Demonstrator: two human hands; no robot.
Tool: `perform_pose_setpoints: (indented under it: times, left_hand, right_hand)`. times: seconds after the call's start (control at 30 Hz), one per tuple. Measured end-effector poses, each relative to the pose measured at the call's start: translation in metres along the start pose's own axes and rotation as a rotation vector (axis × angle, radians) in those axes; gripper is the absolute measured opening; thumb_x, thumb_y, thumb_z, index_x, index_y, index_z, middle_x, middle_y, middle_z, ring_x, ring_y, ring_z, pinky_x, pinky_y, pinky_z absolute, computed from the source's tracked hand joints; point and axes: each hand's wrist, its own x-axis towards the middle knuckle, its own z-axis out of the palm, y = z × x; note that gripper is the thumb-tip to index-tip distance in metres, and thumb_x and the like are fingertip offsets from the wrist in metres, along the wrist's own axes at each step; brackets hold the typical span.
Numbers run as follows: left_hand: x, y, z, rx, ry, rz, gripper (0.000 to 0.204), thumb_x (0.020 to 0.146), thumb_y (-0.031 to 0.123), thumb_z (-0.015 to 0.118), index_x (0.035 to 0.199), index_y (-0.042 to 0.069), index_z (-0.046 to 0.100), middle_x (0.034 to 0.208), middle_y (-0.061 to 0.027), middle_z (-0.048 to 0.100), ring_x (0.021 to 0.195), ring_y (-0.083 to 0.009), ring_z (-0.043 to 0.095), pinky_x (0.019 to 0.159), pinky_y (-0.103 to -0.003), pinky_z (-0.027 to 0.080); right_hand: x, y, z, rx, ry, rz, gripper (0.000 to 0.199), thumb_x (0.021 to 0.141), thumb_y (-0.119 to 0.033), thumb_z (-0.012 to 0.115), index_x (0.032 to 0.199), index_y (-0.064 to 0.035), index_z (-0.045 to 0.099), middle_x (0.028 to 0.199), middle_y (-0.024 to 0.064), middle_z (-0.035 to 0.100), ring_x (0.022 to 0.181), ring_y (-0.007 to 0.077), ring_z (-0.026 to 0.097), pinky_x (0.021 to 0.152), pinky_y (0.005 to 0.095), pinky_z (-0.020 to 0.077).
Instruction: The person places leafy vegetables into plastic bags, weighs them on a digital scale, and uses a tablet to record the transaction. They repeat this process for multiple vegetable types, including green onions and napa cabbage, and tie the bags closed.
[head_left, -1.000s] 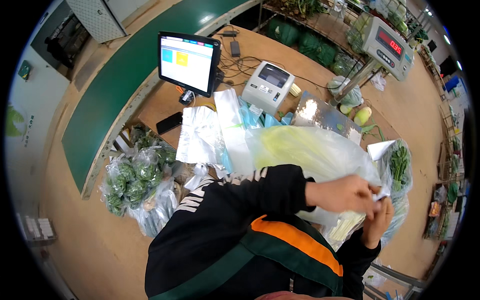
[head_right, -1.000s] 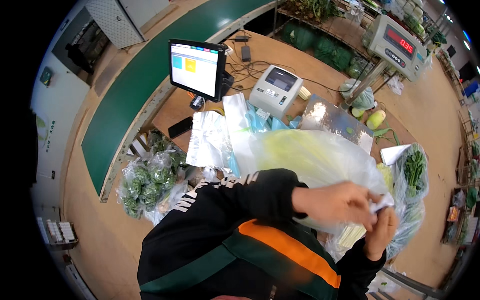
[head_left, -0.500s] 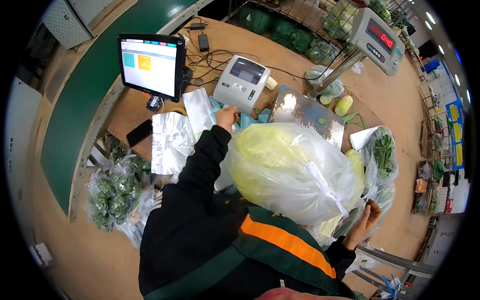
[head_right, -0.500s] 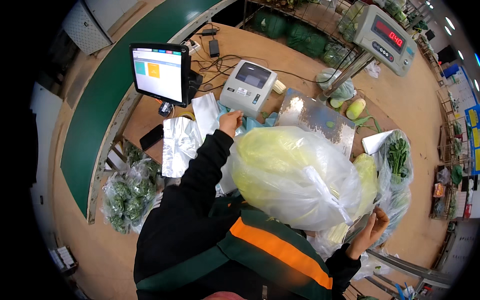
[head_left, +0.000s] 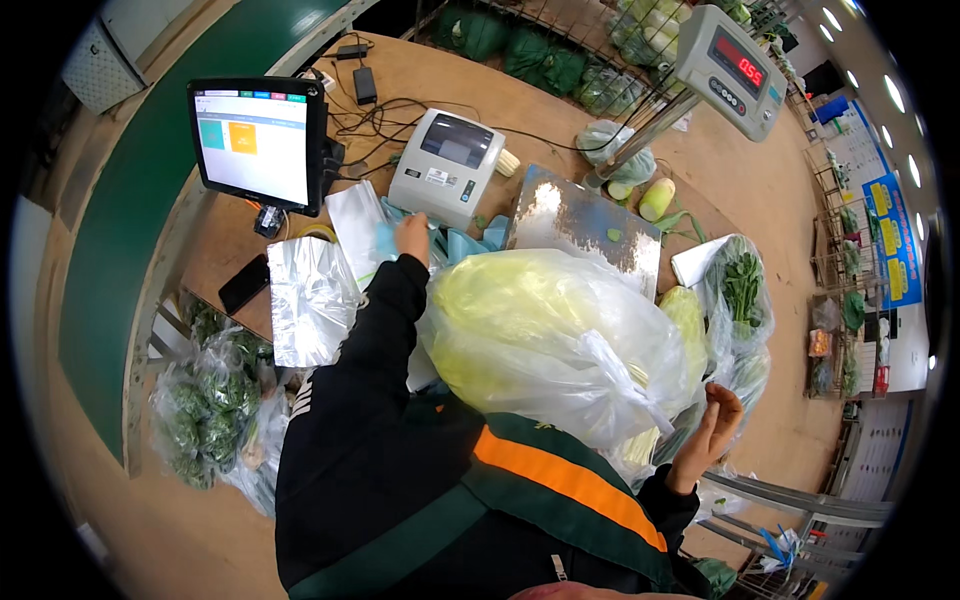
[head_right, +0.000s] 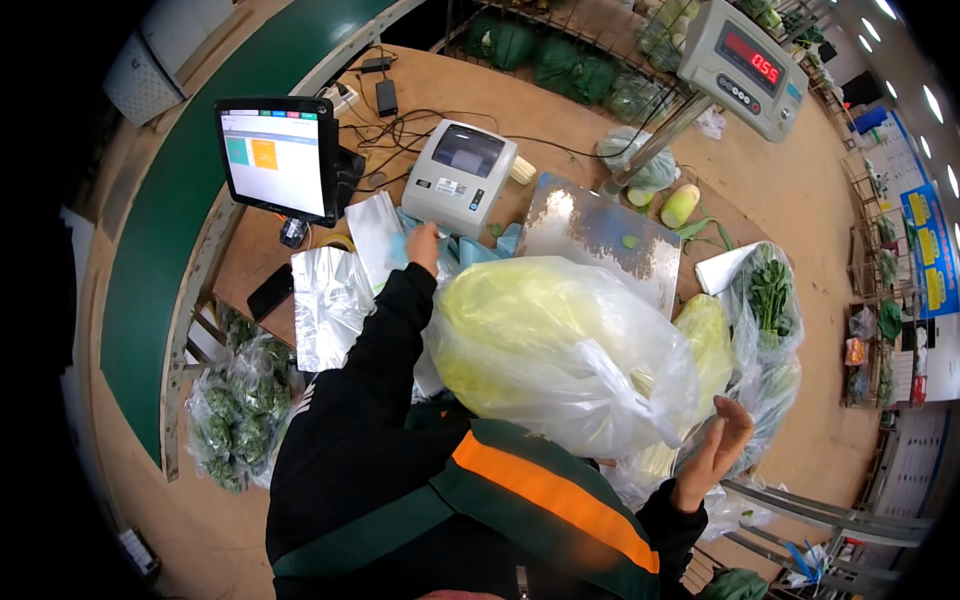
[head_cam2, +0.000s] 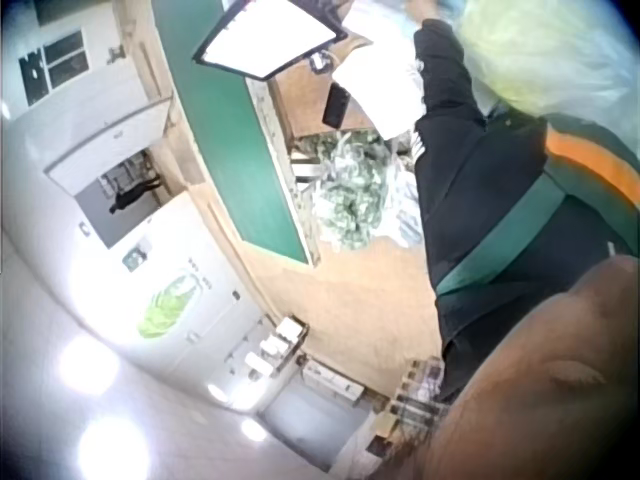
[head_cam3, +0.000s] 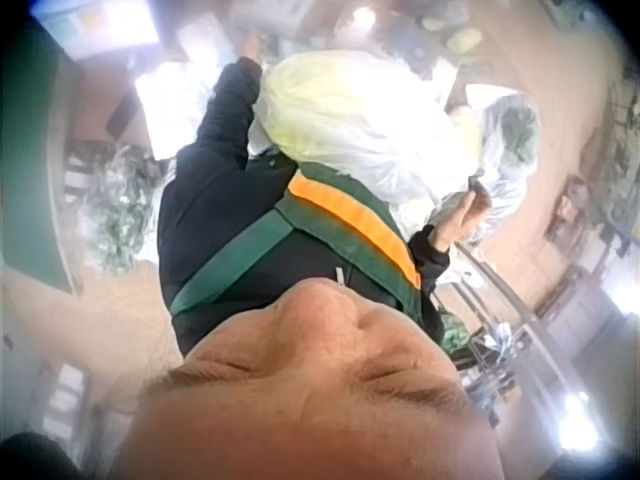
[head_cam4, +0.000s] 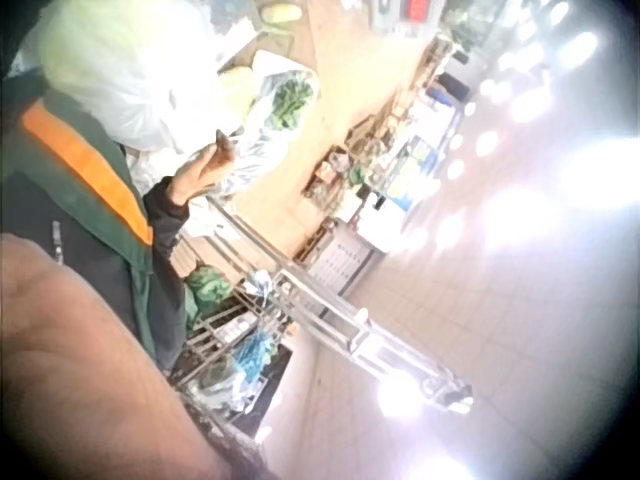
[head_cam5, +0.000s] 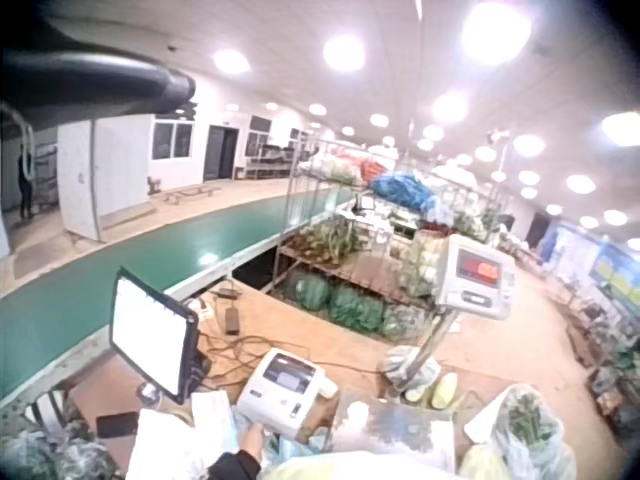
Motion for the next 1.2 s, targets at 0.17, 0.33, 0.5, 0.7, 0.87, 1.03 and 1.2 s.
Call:
perform_pose_setpoints:
  times: [0.17, 0.33, 0.5, 0.7, 0.87, 1.03, 1.2]
  left_hand:
    - [-0.164, 0.119, 0.001, 0.402, -0.292, 1.026, 0.014, 0.079, 0.016, 0.063, 0.077, 0.002, 0.061, 0.085, -0.0120, 0.062, 0.083, -0.0308, 0.061, 0.074, -0.044, 0.048]
    - [-0.275, 0.089, 0.007, 0.711, -0.860, 1.041, 0.020, 0.081, 0.021, 0.066, 0.090, 0.003, 0.064, 0.089, -0.0150, 0.061, 0.090, -0.0380, 0.058, 0.082, -0.047, 0.046]
    - [-0.337, 0.153, -0.022, 0.261, -1.038, 1.009, 0.043, 0.086, 0.024, 0.067, 0.121, 0.000, 0.061, 0.103, -0.0190, 0.064, 0.098, -0.0378, 0.061, 0.090, -0.045, 0.047]
    - [-0.278, 0.283, -0.119, 0.313, -0.736, 0.629, 0.031, 0.091, 0.004, 0.058, 0.120, -0.004, 0.062, 0.117, -0.0153, 0.066, 0.107, -0.0279, 0.064, 0.094, -0.040, 0.051]
    - [-0.199, 0.430, -0.279, -0.423, -0.597, 0.659, 0.039, 0.105, 0.029, 0.047, 0.125, -0.003, 0.058, 0.118, -0.0179, 0.067, 0.103, -0.0268, 0.068, 0.092, -0.040, 0.057]
    - [-0.029, 0.563, -0.620, 0.071, 0.224, 0.780, 0.040, 0.096, 0.032, 0.058, 0.124, 0.005, 0.065, 0.119, -0.0181, 0.068, 0.108, -0.0344, 0.067, 0.094, -0.043, 0.054]
    - [-0.016, 0.582, -0.745, 1.456, 1.361, 0.296, 0.063, 0.084, 0.059, 0.058, 0.119, 0.008, 0.071, 0.125, -0.0242, 0.064, 0.116, -0.0427, 0.060, 0.095, -0.053, 0.049]
  right_hand:
    - [-0.014, -0.031, 0.036, -0.312, -0.331, -0.152, 0.065, 0.077, -0.001, 0.066, 0.137, 0.0059, 0.042, 0.129, 0.0206, 0.053, 0.125, 0.0292, 0.050, 0.112, 0.0422, 0.0326]
    - [-0.014, 0.046, 0.036, -0.624, -0.600, -0.113, 0.063, 0.070, 0.007, 0.063, 0.132, 0.0043, 0.051, 0.107, 0.0223, 0.062, 0.101, 0.0334, 0.062, 0.094, 0.0392, 0.0464]
    - [-0.003, -0.032, 0.058, 0.098, -0.493, 0.025, 0.030, 0.083, 0.003, 0.058, 0.113, 0.0023, 0.058, 0.084, 0.0036, 0.056, 0.080, 0.0108, 0.050, 0.074, 0.0248, 0.0431]
    - [0.015, -0.126, 0.102, -0.094, -0.470, -0.574, 0.051, 0.082, -0.004, 0.063, 0.129, 0.0067, 0.049, 0.126, 0.0223, 0.057, 0.120, 0.0354, 0.055, 0.108, 0.0446, 0.0374]
    - [0.001, -0.094, 0.083, 0.060, -0.179, -0.475, 0.040, 0.088, -0.006, 0.059, 0.125, 0.0041, 0.051, 0.124, 0.0209, 0.057, 0.121, 0.0343, 0.054, 0.114, 0.0503, 0.0318]
    - [-0.009, -0.068, 0.078, 0.025, -0.307, -0.161, 0.029, 0.091, -0.002, 0.055, 0.120, 0.0035, 0.055, 0.120, 0.0161, 0.058, 0.118, 0.0273, 0.054, 0.110, 0.0411, 0.0351]
    - [-0.014, -0.009, 0.075, -0.035, -0.377, -0.064, 0.025, 0.094, -0.002, 0.055, 0.118, 0.0026, 0.057, 0.118, 0.0122, 0.060, 0.117, 0.0230, 0.055, 0.109, 0.0365, 0.0353]
